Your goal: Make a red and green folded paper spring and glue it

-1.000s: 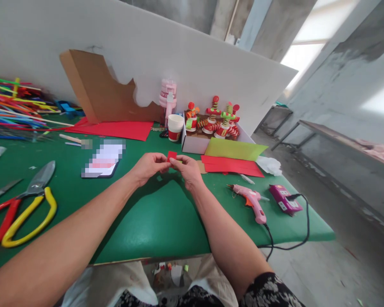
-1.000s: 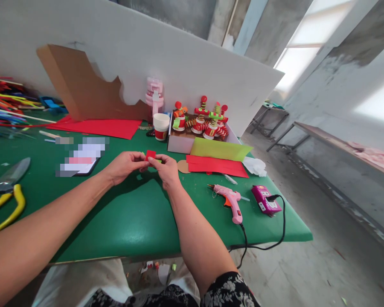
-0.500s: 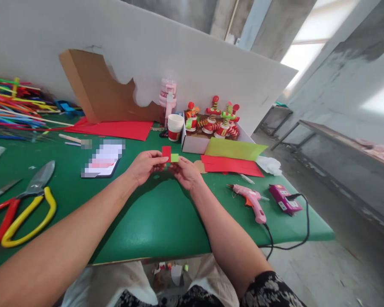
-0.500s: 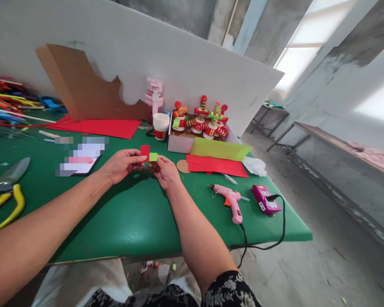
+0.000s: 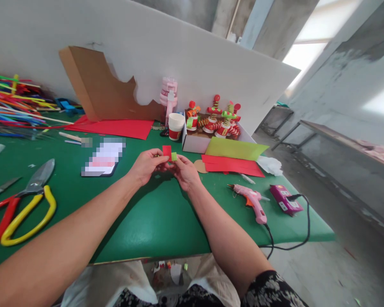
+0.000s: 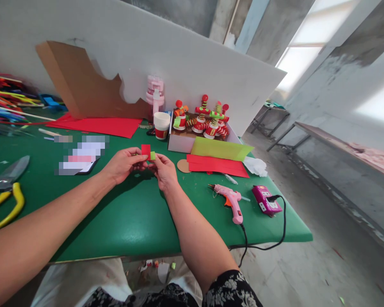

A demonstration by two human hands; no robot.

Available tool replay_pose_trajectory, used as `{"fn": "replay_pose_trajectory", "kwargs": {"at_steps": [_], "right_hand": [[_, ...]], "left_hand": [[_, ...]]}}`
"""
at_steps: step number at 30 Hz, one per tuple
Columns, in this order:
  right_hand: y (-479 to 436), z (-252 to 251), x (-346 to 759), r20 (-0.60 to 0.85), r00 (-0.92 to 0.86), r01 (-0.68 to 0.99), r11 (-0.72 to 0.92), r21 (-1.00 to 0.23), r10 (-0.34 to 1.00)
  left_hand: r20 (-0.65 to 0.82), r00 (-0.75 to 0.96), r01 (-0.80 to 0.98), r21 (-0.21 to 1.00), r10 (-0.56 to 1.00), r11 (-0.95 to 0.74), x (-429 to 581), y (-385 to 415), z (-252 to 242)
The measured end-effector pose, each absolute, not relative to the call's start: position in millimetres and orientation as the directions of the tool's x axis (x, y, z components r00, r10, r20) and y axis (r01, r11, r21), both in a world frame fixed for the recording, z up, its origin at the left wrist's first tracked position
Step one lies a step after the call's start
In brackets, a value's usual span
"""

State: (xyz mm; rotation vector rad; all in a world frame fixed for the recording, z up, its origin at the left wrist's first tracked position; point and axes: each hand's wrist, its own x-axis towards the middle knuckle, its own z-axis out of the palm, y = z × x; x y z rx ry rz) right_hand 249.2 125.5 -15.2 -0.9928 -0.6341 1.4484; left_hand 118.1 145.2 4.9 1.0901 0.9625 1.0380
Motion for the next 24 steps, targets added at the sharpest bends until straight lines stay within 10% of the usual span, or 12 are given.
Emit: {"fn": "replay_pose_trajectory", "kwargs": {"at_steps": [24], "right_hand": [[125.2, -18.6, 240.3, -0.096, 0.13, -0.436, -0.03, -0.9, 0.987]], "left_hand": [[-0.122, 0.212, -0.201, 0.966, 0.97, 0.165, 125.2, 141.1, 6.4]]}}
